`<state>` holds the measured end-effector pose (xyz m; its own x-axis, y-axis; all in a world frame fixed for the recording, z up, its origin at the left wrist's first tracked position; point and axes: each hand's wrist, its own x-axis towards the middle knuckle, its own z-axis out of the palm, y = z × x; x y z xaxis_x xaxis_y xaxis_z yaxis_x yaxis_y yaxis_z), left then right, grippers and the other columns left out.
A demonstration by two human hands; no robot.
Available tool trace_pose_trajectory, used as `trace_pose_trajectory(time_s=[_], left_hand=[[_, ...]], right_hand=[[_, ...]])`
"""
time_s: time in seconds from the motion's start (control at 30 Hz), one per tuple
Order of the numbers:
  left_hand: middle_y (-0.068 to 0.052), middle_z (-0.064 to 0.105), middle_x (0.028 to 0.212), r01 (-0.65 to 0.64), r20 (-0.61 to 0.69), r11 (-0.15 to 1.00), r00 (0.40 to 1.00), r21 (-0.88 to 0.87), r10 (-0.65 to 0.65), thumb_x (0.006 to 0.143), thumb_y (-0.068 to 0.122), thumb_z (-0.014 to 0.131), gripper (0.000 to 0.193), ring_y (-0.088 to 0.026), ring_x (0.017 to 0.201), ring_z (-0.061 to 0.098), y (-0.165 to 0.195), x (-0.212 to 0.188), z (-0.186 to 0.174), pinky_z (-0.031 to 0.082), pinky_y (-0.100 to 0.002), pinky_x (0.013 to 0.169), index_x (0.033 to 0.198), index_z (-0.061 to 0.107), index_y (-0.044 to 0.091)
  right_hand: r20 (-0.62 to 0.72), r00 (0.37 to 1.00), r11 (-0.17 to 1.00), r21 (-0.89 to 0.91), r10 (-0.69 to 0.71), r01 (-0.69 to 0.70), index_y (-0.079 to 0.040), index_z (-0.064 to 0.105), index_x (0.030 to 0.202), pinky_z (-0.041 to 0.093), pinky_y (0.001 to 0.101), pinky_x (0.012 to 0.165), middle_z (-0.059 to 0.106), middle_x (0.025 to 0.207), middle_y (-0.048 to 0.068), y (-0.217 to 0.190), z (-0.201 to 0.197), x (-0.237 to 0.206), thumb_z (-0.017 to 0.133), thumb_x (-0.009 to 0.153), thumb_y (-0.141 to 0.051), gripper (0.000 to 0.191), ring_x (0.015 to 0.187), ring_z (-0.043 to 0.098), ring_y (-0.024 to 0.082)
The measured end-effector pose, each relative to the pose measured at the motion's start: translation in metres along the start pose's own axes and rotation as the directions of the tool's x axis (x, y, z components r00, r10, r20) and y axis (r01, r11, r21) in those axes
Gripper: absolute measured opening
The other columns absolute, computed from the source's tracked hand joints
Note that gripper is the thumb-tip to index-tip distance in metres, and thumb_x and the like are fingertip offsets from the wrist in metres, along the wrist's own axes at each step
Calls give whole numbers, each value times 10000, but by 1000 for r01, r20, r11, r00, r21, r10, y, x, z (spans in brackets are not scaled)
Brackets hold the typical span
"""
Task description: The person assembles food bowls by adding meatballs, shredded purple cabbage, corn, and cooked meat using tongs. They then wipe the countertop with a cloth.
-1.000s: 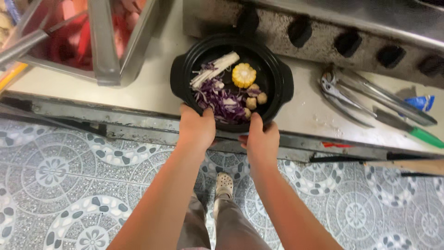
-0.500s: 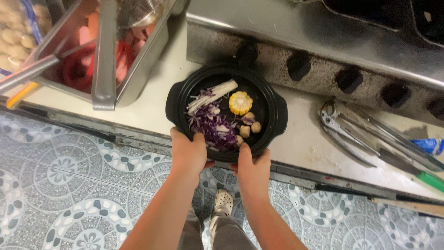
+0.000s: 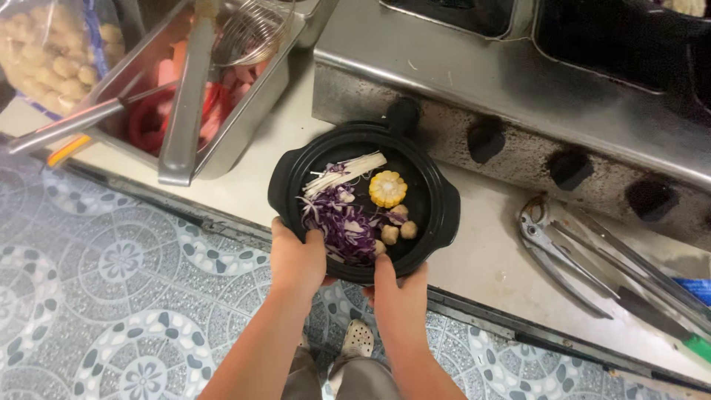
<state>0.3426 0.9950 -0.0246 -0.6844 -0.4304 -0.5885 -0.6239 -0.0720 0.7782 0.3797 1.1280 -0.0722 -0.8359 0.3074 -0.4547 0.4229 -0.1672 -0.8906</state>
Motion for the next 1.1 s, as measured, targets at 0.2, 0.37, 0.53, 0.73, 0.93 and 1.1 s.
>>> trace_pose_trajectory(time_s=[0.2, 0.37, 0.53, 0.73, 0.93, 1.1], left_hand=[[-193, 678, 1068, 12, -9, 999, 1000, 41, -12, 908, 131, 551, 509, -313, 763, 754, 3, 4, 0, 595, -401, 520, 1380, 367, 74], [-191, 687, 1077, 0, -5, 1000, 1000, 32, 0, 904, 121, 545, 448, -311, 769, 749, 3, 5, 0, 591, -405, 504, 1326, 408, 61], [-194, 686, 1081, -91, -30, 996, 995, 12, 91, 887, 114, 566, 446, -318, 752, 747, -5, 8, 2, 586, -417, 500, 1311, 440, 52], [-200, 700, 1048, -197, -113, 980, 974, 20, 198, 867, 107, 588, 469, -316, 788, 758, -20, 18, 7, 630, -406, 567, 1313, 457, 45], [-256, 736, 1048, -403, -208, 899, 877, 173, 433, 894, 115, 641, 456, -406, 874, 732, -35, 27, 12, 571, -448, 693, 1309, 494, -4], [-258, 713, 1067, -269, -152, 960, 949, 76, 278, 874, 127, 581, 488, -401, 878, 747, -37, 26, 12, 592, -446, 748, 1321, 445, -15]], right_hand=[[11, 1000, 1000, 1, -14, 14, -9, 415, 1274, 481, 284, 458, 673, 845, 130, 5, 3, 6, 621, 886, -229, 491, 539, 626, 154], [-2, 1000, 999, -39, 17, -17, -18, 407, 1261, 506, 288, 468, 675, 887, 115, 8, 2, 10, 633, 885, -248, 495, 547, 649, 156], [34, 998, 995, 84, -59, 56, 18, 417, 1243, 475, 320, 448, 649, 877, 139, 13, 3, 13, 620, 905, -230, 467, 526, 616, 179], [49, 994, 993, 77, -93, 89, -6, 375, 1270, 509, 304, 485, 667, 889, 132, 17, 5, 12, 551, 936, -247, 448, 551, 638, 173], [66, 992, 994, 49, -105, 102, 24, 356, 1284, 525, 310, 524, 672, 895, 143, 16, 7, 16, 522, 961, -275, 470, 608, 658, 171], [67, 994, 995, 49, -86, 83, 6, 342, 1291, 556, 324, 562, 650, 893, 129, 16, 5, 14, 527, 958, -291, 483, 646, 662, 169]])
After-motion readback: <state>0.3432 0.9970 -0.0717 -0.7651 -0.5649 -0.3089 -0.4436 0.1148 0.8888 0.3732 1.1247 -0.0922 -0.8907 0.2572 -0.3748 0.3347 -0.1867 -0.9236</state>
